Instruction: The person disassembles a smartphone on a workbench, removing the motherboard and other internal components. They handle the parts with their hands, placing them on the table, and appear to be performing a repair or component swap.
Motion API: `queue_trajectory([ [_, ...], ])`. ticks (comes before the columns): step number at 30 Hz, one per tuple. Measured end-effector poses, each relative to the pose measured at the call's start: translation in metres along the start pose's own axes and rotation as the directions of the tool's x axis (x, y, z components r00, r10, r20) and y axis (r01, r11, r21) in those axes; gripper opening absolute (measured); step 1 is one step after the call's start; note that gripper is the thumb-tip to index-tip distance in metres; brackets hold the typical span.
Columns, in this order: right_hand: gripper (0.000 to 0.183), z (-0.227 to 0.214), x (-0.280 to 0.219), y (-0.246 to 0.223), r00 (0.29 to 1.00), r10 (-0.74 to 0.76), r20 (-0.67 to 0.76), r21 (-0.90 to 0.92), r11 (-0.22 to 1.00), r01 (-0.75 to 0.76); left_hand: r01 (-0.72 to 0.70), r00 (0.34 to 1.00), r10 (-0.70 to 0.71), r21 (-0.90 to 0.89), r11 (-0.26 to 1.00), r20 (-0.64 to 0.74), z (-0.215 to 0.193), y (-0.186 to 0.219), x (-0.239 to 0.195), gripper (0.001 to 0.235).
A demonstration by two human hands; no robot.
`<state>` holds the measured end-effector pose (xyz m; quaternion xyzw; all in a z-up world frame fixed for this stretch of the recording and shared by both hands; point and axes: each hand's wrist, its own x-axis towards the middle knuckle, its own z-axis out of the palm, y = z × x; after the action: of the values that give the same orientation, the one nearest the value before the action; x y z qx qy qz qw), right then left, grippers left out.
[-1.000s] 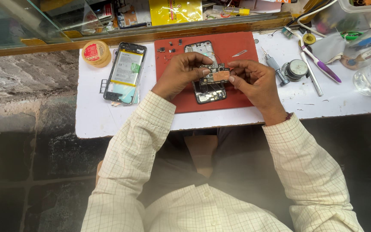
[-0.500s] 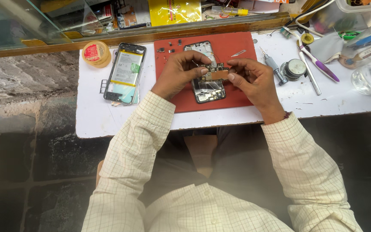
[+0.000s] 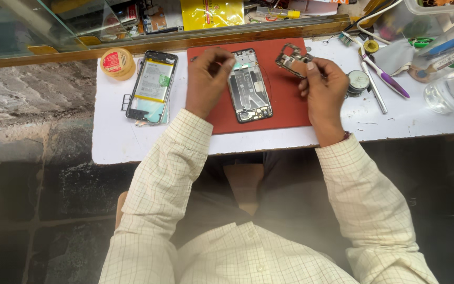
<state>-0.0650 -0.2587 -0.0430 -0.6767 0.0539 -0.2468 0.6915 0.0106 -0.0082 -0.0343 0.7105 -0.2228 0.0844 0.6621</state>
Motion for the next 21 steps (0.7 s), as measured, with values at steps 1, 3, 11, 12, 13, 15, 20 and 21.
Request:
queue_trajectory([
  [1, 0.018, 0.002, 0.002, 0.000, 1.000, -0.005, -0.019, -0.069, 0.998, 0.004, -0.018, 0.997, 0.020, 0.037, 0.999, -0.075, -0.002, 0.002, 0.001, 0.006],
  [3, 0.018, 0.006, 0.003, -0.001, 1.000, -0.017, -0.021, -0.213, 0.977, 0.012, -0.002, 0.997, 0.010, 0.101, 0.995, -0.078, -0.008, 0.008, -0.004, 0.005],
  [11, 0.023, 0.009, 0.000, -0.009, 0.977, -0.210, -0.020, -0.367, 0.911, 0.189, -0.050, 0.991, -0.001, 0.366, 0.929, 0.137, -0.019, 0.047, -0.071, 0.022],
  [12, 0.020, 0.009, -0.002, -0.009, 0.958, -0.286, 0.005, -0.414, 0.871, 0.263, -0.114, 0.983, 0.044, 0.407, 0.906, 0.176, -0.019, 0.051, -0.080, 0.028],
  [13, 0.017, 0.008, -0.004, -0.009, 0.933, -0.359, 0.035, -0.459, 0.823, 0.334, -0.178, 0.972, 0.087, 0.443, 0.879, 0.218, -0.019, 0.055, -0.084, 0.033],
  [15, 0.010, 0.009, -0.008, -0.008, 0.915, -0.376, 0.146, -0.470, 0.788, 0.398, -0.172, 0.976, 0.068, 0.533, 0.828, 0.207, -0.013, 0.060, -0.089, 0.043],
  [20, 0.017, 0.020, -0.016, -0.009, 0.883, -0.346, 0.317, -0.553, 0.690, 0.468, -0.203, 0.975, 0.086, 0.679, 0.705, 0.203, 0.009, 0.060, -0.091, 0.055],
  [21, 0.020, 0.023, -0.018, -0.009, 0.888, -0.335, 0.316, -0.591, 0.663, 0.460, -0.213, 0.975, 0.100, 0.687, 0.695, 0.200, 0.013, 0.058, -0.091, 0.053],
])
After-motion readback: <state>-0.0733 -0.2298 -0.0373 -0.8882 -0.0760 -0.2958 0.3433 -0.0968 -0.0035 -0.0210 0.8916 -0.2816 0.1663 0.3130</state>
